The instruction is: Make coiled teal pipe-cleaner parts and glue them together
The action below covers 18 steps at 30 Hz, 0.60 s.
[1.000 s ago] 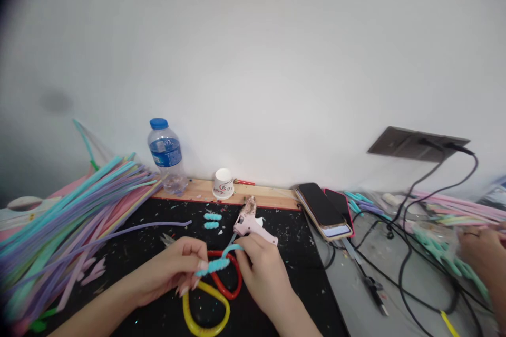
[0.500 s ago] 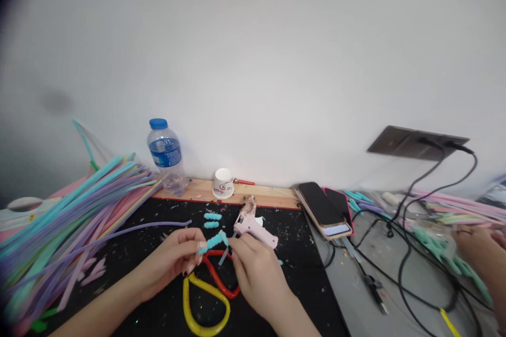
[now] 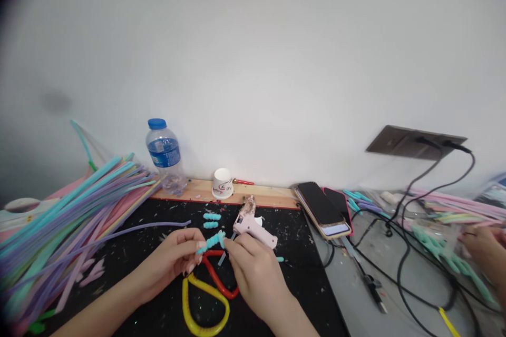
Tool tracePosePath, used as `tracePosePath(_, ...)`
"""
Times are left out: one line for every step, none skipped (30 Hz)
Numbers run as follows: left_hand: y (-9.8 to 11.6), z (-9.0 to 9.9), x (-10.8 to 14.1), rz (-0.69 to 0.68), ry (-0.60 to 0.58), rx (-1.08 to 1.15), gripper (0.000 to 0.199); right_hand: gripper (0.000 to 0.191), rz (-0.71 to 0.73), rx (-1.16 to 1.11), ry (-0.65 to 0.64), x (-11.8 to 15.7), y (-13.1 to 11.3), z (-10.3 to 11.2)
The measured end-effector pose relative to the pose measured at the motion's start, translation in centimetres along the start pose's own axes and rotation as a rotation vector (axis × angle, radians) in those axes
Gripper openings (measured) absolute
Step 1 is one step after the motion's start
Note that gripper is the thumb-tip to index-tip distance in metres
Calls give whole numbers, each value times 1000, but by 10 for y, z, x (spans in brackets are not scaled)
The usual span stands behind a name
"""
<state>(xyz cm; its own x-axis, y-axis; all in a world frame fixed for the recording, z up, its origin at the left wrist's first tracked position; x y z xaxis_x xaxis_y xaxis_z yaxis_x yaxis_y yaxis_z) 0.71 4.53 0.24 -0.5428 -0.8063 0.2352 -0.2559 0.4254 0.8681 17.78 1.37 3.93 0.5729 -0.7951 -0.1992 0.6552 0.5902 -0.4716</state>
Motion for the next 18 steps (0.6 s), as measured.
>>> tracePosePath(1,0,0,-8,-2,32,15,33,0,-7,-9,0,0,0)
tracePosePath(3,0,0,-13,-9,67,15,34,1,-17,-19,0,-1,0)
tracePosePath(3,0,0,-17,-20,102,14,35,2,-27,-29,0,-1,1)
tracePosePath(4,0,1,-19,-35,134,14,36,2,-36,-40,0,-2,1)
tracePosePath(5,0,1,-20,-51,164,13,36,0,-43,-51,0,-2,1)
tracePosePath(5,-1,2,-21,-69,189,13,36,-4,-50,-61,-1,-2,1)
tracePosePath(5,-2,2,-21,-90,207,12,36,-9,-57,-74,-1,-2,1)
tracePosePath(5,-2,3,-22,-112,219,12,36,-14,-68,-90,-1,-2,2)
tracePosePath(5,-3,4,-17,-136,225,13,36,-17,-84,-102,-2,-2,2)
tracePosePath(5,-4,5,-5,-166,227,13,35,-18,-107,-109,-2,-2,2)
tracePosePath(5,-5,6,16,-201,224,12,34,-16,-140,-116,-3,-2,2)
tracePosePath(4,-6,7,48,-241,216,11,33,-13,-185,-119,-4,-1,2)
tracePosePath(3,-6,8,82,-280,207,10,32,-10,-242,-121,-5,-1,2)
tracePosePath(2,-7,9,117,-316,197,8,31,-11,-309,-121,-6,-1,1)
tracePosePath(2,-7,10,148,-348,188,7,29,-18,-384,-122,-6,0,1)
tracePosePath(1,-7,10,174,-375,183,7,28,-34,-462,-125,-7,1,0)
tracePosePath(1,-7,11,197,-396,183,6,25,-58,-539,-131,-7,2,-1)
tracePosePath(0,-7,12,216,-414,186,6,23,-85,-611,-143,-7,3,-2)
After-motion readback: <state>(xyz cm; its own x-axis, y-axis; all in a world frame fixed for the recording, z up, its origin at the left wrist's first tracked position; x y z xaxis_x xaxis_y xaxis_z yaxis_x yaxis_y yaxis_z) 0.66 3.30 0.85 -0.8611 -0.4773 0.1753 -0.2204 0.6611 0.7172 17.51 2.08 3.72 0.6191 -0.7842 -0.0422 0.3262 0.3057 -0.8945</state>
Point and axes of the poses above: each hand's wrist, its own x-axis away from the middle knuckle, its own z-axis out of the back of the hand, y = z × x, the point moved 3 cm from there along -x, towards the middle knuckle, and after that the axes turned 8 degrees about -y, right-handed, at the moved point
